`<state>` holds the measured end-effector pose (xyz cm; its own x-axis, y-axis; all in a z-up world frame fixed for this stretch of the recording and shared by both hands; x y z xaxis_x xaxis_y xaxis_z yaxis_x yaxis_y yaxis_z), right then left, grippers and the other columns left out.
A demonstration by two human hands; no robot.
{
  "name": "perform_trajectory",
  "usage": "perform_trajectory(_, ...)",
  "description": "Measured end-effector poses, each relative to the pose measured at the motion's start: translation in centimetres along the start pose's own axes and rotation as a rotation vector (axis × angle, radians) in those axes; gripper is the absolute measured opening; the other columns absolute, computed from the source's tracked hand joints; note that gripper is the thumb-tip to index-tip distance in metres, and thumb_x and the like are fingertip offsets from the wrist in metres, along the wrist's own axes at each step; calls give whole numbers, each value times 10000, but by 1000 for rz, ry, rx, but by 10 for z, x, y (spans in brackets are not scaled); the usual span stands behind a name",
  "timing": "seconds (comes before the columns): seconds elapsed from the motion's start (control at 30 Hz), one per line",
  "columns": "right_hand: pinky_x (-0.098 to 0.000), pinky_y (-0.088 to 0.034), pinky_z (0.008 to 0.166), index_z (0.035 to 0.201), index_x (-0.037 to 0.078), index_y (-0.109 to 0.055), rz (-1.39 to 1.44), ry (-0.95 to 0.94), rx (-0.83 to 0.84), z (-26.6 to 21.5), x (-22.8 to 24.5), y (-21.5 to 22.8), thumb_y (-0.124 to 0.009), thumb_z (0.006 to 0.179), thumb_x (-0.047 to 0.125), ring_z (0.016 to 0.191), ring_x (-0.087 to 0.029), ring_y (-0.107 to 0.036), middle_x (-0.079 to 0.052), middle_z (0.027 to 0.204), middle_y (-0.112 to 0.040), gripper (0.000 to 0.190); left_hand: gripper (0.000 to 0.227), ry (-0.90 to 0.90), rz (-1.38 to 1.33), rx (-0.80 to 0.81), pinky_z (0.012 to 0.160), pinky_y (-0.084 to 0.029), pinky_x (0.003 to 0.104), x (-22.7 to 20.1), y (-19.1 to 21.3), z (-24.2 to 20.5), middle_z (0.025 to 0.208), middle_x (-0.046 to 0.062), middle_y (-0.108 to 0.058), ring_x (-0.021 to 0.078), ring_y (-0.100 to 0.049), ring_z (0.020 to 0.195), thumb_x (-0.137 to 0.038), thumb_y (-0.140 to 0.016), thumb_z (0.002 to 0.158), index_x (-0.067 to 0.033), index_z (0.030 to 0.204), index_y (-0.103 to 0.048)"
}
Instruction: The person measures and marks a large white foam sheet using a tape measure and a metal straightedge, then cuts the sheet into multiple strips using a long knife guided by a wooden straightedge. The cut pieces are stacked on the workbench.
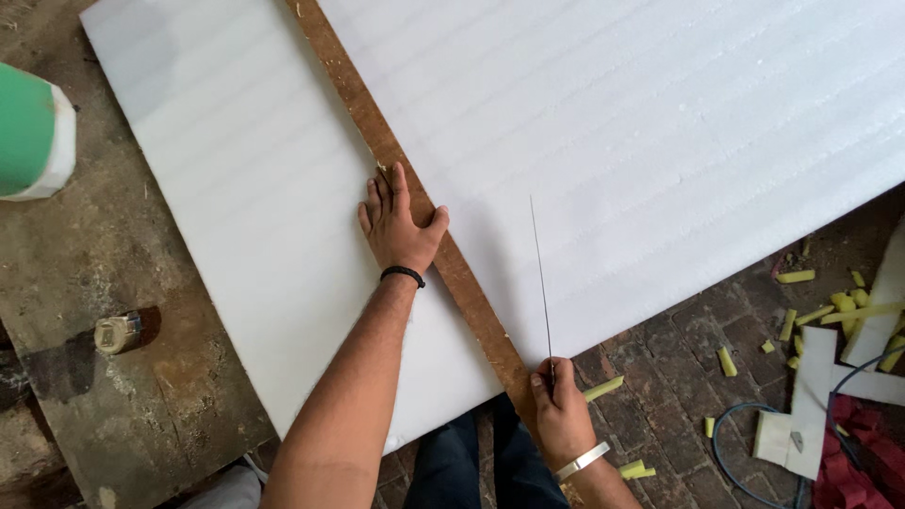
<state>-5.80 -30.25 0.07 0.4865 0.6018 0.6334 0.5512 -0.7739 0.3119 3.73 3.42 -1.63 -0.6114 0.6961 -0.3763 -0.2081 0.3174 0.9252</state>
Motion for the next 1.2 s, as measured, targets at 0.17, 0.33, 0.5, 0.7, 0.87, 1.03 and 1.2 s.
perform_trajectory(0.17,-390,-551,674,1154,104,-569,-179,-89,-119,4,-25,25,-599,1000,270,749,-235,-659,-133,894,-706,228,957,-57,89,-19,1232,-131,565,9,-9,0,1681,175,-262,329,-183,1558,-631,-636,883,-226,1632,-199)
perform_trajectory(0.33,-305,-392,531,1141,-32,-681,414,204,-196,26,-3,56,-579,960,74,634,-117,-487,-97,802,-603,234,703,-324,423,-126,1209,-170,596,9,30,39,1687,152,-257,315,-200,1554,-659,-681,934,-317,1484,-410)
perform_trajectory(0.5,-275,-414,430,1213,44,-657,331,240,4,65,69,33,-578,967,184,469,-100,-518,-91,643,-697,293,1403,-67,522,382,1255,-132,539,-10,66,100,1714,120,14,299,-59,1591,-572,-939,641,-110,1633,-62)
perform_trajectory(0.7,-289,-374,413,1244,119,-688,-36,533,-133,85,164,12,-606,999,213,429,-89,-485,-16,563,-662,275,1596,56,586,692,1264,-188,582,-27,90,118,1714,174,101,322,-32,1601,-652,-960,563,-61,1635,64)
perform_trajectory(0.87,-345,-416,422,1332,180,-633,-222,737,-263,118,224,-16,-709,925,247,390,-195,-502,-51,512,-597,419,1637,123,377,729,1179,-380,571,-17,83,124,1716,145,196,326,-55,1591,-552,-1000,548,-72,1621,140)
perform_trajectory(1.03,-384,-490,448,1386,232,-598,-458,903,-352,166,275,-52,-703,929,333,460,-253,-641,-56,566,-676,480,1635,139,369,739,1125,-427,617,-13,74,127,1711,132,228,339,-38,1587,-530,-1000,571,-78,1611,178)
perform_trajectory(1.2,-436,-523,486,1453,267,-544,-690,962,-320,252,345,-111,-572,1003,417,555,-308,-695,-98,692,-726,475,1649,201,307,773,1126,-430,621,-18,85,123,1722,92,238,331,1,1593,-487,-1014,564,-82,1608,196)
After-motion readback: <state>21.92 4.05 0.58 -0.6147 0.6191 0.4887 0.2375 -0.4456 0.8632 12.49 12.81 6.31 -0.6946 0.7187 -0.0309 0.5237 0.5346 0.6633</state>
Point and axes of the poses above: each hand's wrist, its own z-axis towards the middle knuckle, its own y-axis out of the back of the hand, x = y × z, the point moved 5 cm from there along z, towards the middle knuckle
